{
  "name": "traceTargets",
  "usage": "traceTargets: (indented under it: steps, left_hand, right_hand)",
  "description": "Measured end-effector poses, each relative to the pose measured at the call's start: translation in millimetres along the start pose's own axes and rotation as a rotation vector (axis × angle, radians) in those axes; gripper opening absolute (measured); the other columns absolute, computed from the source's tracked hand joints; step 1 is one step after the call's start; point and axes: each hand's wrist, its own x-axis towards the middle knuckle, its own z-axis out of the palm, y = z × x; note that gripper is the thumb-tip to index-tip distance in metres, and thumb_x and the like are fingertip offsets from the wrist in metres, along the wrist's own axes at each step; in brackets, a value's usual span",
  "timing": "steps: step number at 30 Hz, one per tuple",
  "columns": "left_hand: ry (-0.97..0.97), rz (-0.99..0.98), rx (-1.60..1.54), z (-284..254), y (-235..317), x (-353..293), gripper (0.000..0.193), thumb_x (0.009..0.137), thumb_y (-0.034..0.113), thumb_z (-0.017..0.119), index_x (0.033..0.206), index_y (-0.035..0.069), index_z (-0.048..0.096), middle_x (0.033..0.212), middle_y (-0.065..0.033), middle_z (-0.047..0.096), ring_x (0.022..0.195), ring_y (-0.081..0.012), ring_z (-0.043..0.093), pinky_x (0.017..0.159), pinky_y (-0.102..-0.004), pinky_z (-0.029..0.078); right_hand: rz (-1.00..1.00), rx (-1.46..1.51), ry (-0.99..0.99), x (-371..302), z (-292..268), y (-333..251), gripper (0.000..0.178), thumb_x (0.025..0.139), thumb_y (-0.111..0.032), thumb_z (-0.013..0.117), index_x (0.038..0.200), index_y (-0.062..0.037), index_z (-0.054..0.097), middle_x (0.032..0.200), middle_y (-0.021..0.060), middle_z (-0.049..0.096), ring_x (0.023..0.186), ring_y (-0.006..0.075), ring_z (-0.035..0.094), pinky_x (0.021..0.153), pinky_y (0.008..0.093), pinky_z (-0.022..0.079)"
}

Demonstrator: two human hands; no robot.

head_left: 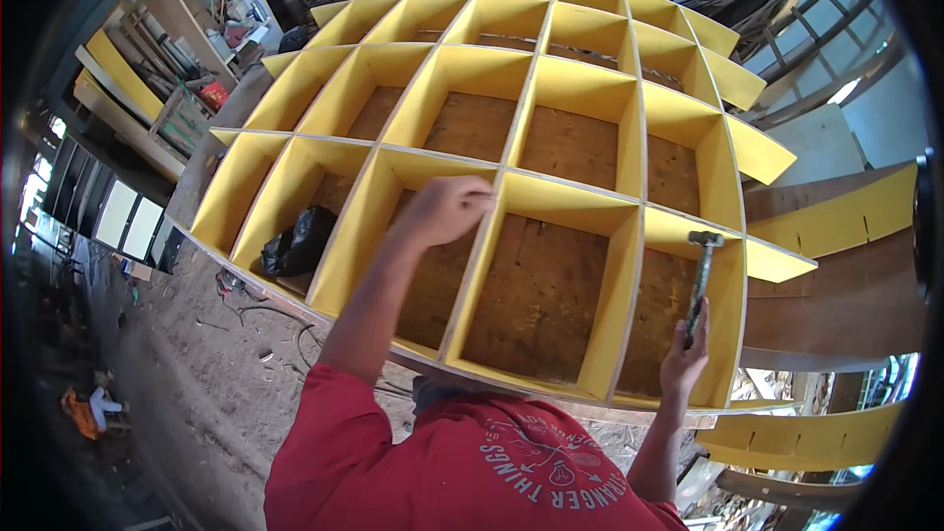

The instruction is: The person assembles a wooden shelf unit by securing wooden boards and dividers in place with nails and a hammer.

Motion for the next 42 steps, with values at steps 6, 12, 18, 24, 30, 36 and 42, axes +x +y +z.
traceTargets:
  steps: [6,12,18,24,30,36,42]
  left_hand:
    - [0.375,-0.493,0.432,-210.8,-169.2,-152.4,0.016,0.094,0.011,0.065,0.101,0.002,0.077,0.101,-0.0225,0.077,0.096,-0.0378,0.076,0.085,-0.0443,0.06]
    - [-0.054,-0.629,0.552,-267.1,-301.5,-222.2,0.026,0.083,0.004,0.062,0.104,0.0,0.077,0.11,-0.0268,0.075,0.108,-0.0431,0.072,0.096,-0.0492,0.056]
    - [-0.57,-0.616,0.613,-239.1,-327.8,-170.5,0.028,0.08,0.008,0.065,0.101,-0.002,0.08,0.109,-0.0297,0.075,0.102,-0.0435,0.075,0.09,-0.0492,0.06]
    - [-0.487,-0.948,0.138,-185.6,-387.2,-152.6,0.031,0.093,0.026,0.069,0.112,0.004,0.08,0.128,-0.0197,0.075,0.114,-0.0351,0.074,0.094,-0.0453,0.058]
    - [-0.561,-0.805,0.275,-165.3,-418.7,-139.3,0.031,0.092,0.026,0.071,0.112,0.005,0.081,0.126,-0.0189,0.076,0.114,-0.0347,0.074,0.095,-0.0453,0.058]
    - [-0.571,-0.753,0.326,-155.5,-424.7,-140.1,0.031,0.09,0.026,0.072,0.111,0.006,0.082,0.125,-0.0181,0.077,0.114,-0.0344,0.074,0.096,-0.0453,0.058]
    - [-0.561,-0.724,0.338,-159.4,-427.8,-138.8,0.031,0.088,0.026,0.073,0.111,0.007,0.082,0.123,-0.0173,0.077,0.114,-0.034,0.075,0.097,-0.0453,0.058]
  right_hand:
    - [-0.142,0.176,-0.005,-34.7,64.8,-105.7,0.062,0.107,-0.009,0.061,0.164,0.0011,0.037,0.124,0.0172,0.07,0.091,0.0179,0.066,0.075,0.0298,0.051]
    - [0.086,0.753,-0.329,-106.4,230.8,-211.9,0.063,0.108,-0.004,0.058,0.166,-0.0041,0.034,0.074,-0.0061,0.054,0.053,-0.0002,0.042,0.046,0.0208,0.03]
    - [0.089,0.595,-0.557,-150.6,316.1,-270.3,0.059,0.105,-0.008,0.067,0.16,-0.0018,0.044,0.085,-0.0074,0.051,0.064,0.0004,0.039,0.055,0.02,0.029]
    - [0.062,0.373,-0.537,-155.1,331.7,-266.3,0.055,0.103,-0.014,0.072,0.153,0.0,0.053,0.087,-0.0072,0.049,0.069,0.0027,0.038,0.059,0.0218,0.032]
    - [-0.044,0.231,-0.399,-150.0,335.6,-264.3,0.056,0.101,-0.02,0.074,0.149,0.0016,0.056,0.089,-0.0034,0.054,0.074,0.0061,0.043,0.065,0.024,0.04]
    - [0.079,0.226,-0.458,-149.2,328.2,-275.8,0.055,0.1,-0.02,0.074,0.147,0.0022,0.057,0.094,0.0006,0.058,0.078,0.01,0.048,0.07,0.0271,0.045]
    - [-0.071,0.172,-0.411,-150.9,335.7,-270.3,0.053,0.1,-0.016,0.075,0.147,-0.0004,0.058,0.079,-0.0014,0.052,0.067,0.0079,0.044,0.059,0.0269,0.041]
